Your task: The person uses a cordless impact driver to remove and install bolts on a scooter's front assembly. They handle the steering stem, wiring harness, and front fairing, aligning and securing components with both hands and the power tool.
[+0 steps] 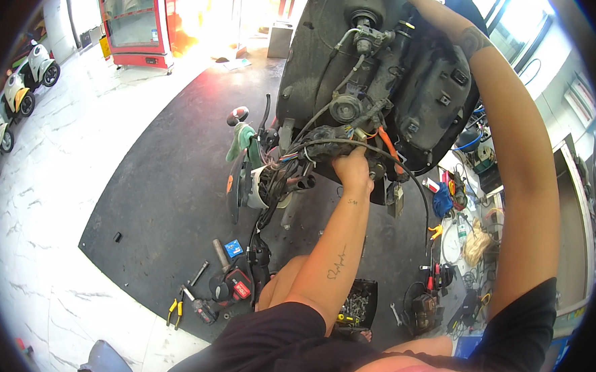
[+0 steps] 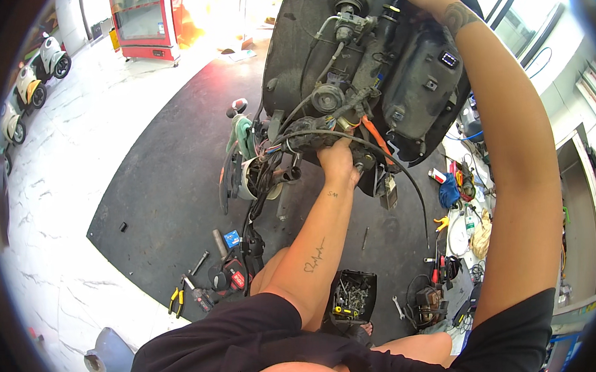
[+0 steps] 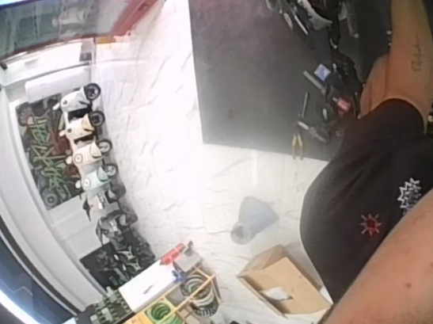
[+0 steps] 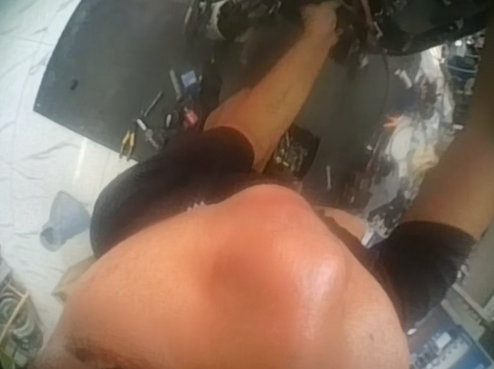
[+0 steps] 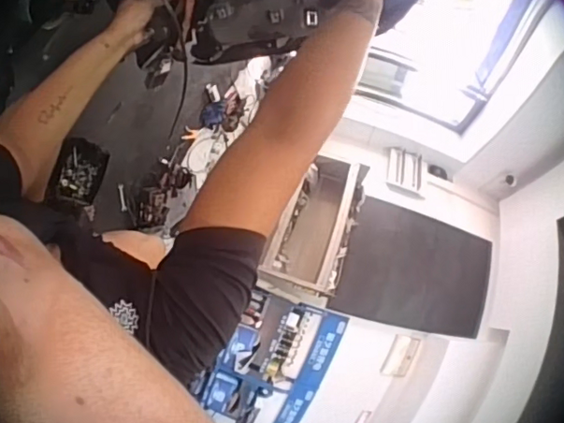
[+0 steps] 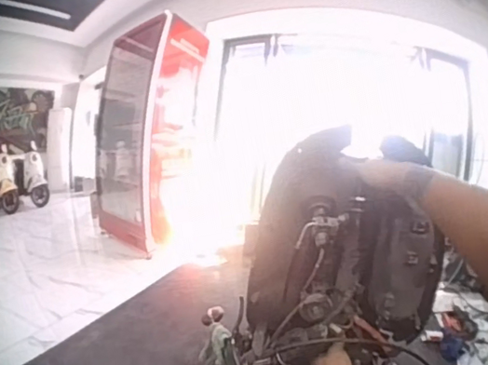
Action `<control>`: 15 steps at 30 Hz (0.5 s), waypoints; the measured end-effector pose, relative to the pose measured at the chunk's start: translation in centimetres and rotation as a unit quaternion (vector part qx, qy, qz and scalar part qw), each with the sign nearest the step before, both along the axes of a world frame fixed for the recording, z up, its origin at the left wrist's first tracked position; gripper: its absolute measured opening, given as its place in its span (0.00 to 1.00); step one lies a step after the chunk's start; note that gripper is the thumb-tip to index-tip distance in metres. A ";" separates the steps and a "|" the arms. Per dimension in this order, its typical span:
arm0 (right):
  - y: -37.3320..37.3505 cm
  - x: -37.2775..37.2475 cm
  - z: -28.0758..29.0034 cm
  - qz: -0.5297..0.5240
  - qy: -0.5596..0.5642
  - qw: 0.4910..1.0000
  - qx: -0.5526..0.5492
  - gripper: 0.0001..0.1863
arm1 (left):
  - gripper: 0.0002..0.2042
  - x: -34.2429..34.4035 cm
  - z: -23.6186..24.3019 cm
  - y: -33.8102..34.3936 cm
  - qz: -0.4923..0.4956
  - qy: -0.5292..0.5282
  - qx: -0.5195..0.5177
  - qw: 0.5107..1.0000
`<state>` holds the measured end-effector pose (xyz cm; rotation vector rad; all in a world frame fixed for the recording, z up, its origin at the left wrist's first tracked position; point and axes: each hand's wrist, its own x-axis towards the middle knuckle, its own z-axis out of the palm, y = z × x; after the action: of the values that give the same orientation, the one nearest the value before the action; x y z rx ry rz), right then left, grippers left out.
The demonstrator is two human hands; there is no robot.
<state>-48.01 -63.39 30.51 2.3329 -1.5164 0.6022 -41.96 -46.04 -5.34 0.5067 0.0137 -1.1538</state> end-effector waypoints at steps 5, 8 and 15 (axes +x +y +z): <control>-1.2 -0.6 -0.7 -0.013 0.091 0.993 -0.067 0.42 | 0.18 0.1 -0.2 -0.2 -0.008 0.006 0.001 1.000; -1.5 -0.9 -1.1 -0.012 0.132 0.987 -0.096 0.38 | 0.17 0.0 -0.2 -0.1 -0.006 0.009 0.005 1.000; -1.6 -0.4 -2.0 -0.019 0.193 0.969 -0.153 0.29 | 0.17 0.0 -0.4 -0.2 0.003 0.012 -0.017 1.000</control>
<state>-48.44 -64.94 28.49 2.0339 -1.1934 0.3195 -41.98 -46.25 -5.73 0.4621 0.0150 -1.1521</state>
